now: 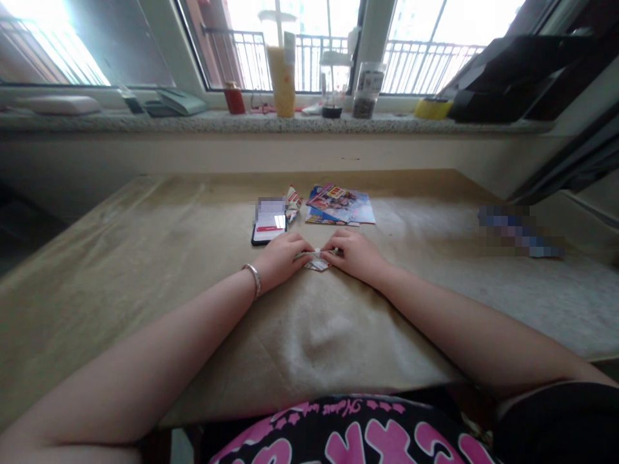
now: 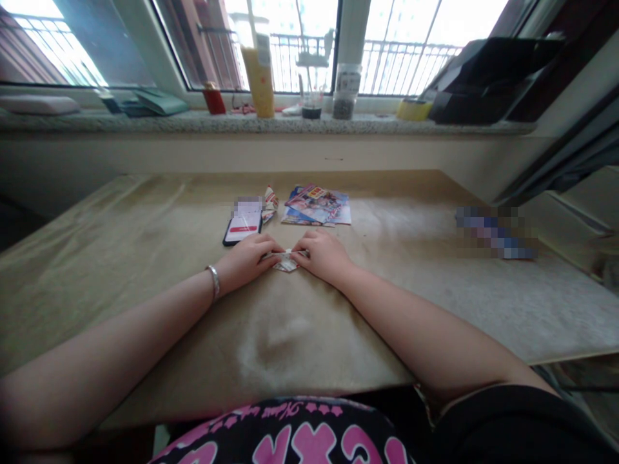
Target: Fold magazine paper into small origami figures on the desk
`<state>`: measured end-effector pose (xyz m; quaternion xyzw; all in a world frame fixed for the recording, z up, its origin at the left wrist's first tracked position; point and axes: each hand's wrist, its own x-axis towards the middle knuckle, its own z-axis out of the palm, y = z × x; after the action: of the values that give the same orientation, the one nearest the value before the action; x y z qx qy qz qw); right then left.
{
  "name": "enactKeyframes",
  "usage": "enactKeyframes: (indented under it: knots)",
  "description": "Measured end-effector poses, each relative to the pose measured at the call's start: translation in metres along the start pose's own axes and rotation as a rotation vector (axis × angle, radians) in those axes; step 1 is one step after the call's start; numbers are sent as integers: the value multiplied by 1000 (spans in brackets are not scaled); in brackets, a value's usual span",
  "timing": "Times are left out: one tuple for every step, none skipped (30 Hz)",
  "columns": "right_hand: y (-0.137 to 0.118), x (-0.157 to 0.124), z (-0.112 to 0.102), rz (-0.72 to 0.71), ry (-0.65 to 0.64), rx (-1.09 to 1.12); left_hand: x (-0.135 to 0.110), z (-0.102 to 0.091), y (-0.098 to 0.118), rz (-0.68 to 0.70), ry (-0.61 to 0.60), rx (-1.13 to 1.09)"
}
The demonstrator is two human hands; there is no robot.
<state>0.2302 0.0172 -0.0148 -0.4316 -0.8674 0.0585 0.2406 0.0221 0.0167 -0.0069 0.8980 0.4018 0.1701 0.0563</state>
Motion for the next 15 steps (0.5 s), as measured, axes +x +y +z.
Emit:
enactKeyframes:
  knots:
    - [0,0,0,2,-1,-1,0,0,0,-24,-2,-26]
    - [-1,0,0,5,-1,-3,0,0,1,-53,-4,-53]
    - [-1,0,0,11,0,-4,1,0,2,-88,-8,-81]
    - [-2,-1,0,20,2,-7,1,0,3,-126,-14,-108]
    - [-3,-1,0,28,5,-11,1,1,4,-164,-18,-132]
    - [-3,-1,0,34,8,-17,1,1,6,-194,-18,-148]
    - [-4,-2,0,36,10,-24,1,1,8,-215,-10,-157]
    - [-4,-2,-1,34,11,-30,0,2,9,-215,8,-161]
    - [-5,-2,-1,29,11,-35,0,2,11,-207,28,-162]
    - [-5,-3,-1,19,10,-40,0,2,12,-194,45,-164]
    - [-5,-3,-2,7,9,-45,0,2,13,-180,60,-167]
    - [-5,-4,-2,-4,10,-52,-1,3,13,-170,70,-172]
    - [-6,-4,-3,-15,13,-60,-1,3,13,-163,79,-176]
    - [-6,-4,-3,-26,17,-71,-1,3,13,-158,87,-178]
    - [-6,-5,-4,-37,21,-83,-2,3,12,-146,91,-178]
